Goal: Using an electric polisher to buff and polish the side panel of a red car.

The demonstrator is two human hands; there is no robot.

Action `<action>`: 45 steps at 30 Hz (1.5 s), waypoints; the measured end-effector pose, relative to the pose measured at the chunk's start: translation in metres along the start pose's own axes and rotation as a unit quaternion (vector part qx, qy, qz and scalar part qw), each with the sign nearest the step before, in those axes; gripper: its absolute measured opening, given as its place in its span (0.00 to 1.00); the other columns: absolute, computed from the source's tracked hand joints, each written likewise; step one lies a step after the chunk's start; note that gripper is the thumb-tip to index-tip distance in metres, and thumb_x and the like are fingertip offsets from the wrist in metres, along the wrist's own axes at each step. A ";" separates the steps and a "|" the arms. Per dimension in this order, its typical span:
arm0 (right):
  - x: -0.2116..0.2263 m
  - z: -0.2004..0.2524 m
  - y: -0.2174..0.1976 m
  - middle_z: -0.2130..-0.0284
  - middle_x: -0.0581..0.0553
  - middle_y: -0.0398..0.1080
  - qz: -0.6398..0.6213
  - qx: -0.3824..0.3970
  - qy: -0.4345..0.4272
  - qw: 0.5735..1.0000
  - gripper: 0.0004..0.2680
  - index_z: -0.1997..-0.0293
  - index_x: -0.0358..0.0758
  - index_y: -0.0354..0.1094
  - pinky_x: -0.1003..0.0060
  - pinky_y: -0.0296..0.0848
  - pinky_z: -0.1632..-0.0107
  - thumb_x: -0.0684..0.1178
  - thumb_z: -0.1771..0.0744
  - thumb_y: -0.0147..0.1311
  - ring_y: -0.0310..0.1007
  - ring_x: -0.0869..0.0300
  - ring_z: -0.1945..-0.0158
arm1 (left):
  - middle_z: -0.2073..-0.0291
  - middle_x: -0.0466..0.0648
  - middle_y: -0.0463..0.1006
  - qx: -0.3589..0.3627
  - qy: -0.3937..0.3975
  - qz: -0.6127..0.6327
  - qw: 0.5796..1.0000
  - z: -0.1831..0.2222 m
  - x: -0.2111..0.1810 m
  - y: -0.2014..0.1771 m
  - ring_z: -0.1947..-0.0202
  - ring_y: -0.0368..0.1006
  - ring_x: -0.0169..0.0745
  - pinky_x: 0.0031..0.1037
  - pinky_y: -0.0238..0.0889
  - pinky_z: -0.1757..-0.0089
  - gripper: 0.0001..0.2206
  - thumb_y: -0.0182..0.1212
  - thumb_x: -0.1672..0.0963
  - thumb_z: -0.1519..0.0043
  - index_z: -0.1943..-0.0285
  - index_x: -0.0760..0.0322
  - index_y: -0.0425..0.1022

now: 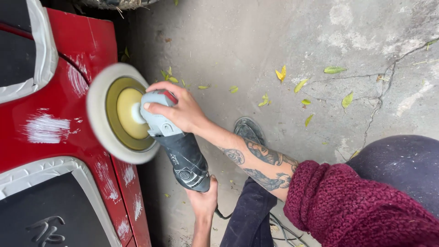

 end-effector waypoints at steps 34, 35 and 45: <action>0.059 0.000 -0.013 0.59 0.45 0.81 0.213 -0.053 0.014 0.976 0.17 0.46 0.50 0.73 0.61 0.78 0.47 0.58 0.39 0.63 0.83 0.55 0.54 | 0.67 0.47 0.80 0.092 0.010 0.072 0.993 -0.022 -0.006 0.043 0.66 0.76 0.34 0.29 0.71 0.59 0.10 0.68 0.59 0.50 0.61 0.69 0.78; 0.070 -0.003 -0.018 0.58 0.44 0.81 0.234 -0.059 -0.014 0.970 0.17 0.45 0.50 0.73 0.60 0.78 0.46 0.58 0.38 0.63 0.83 0.54 0.53 | 0.66 0.46 0.80 0.098 0.027 0.083 0.991 -0.028 -0.013 0.048 0.65 0.76 0.34 0.29 0.71 0.58 0.11 0.69 0.59 0.50 0.60 0.69 0.78; 0.133 -0.010 -0.030 0.56 0.41 0.79 0.350 -0.120 -0.163 0.915 0.19 0.41 0.45 0.69 0.54 0.77 0.46 0.57 0.37 0.63 0.82 0.47 0.52 | 0.60 0.44 0.79 0.162 0.102 0.170 0.967 -0.049 -0.051 0.064 0.60 0.75 0.33 0.27 0.71 0.55 0.16 0.68 0.59 0.50 0.53 0.69 0.77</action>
Point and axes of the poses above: each hand's wrist, its own z-axis away from the middle knuckle, its own y-axis out of the palm, x = y × z, the point moved 4 cm from there along -z, towards the middle knuckle
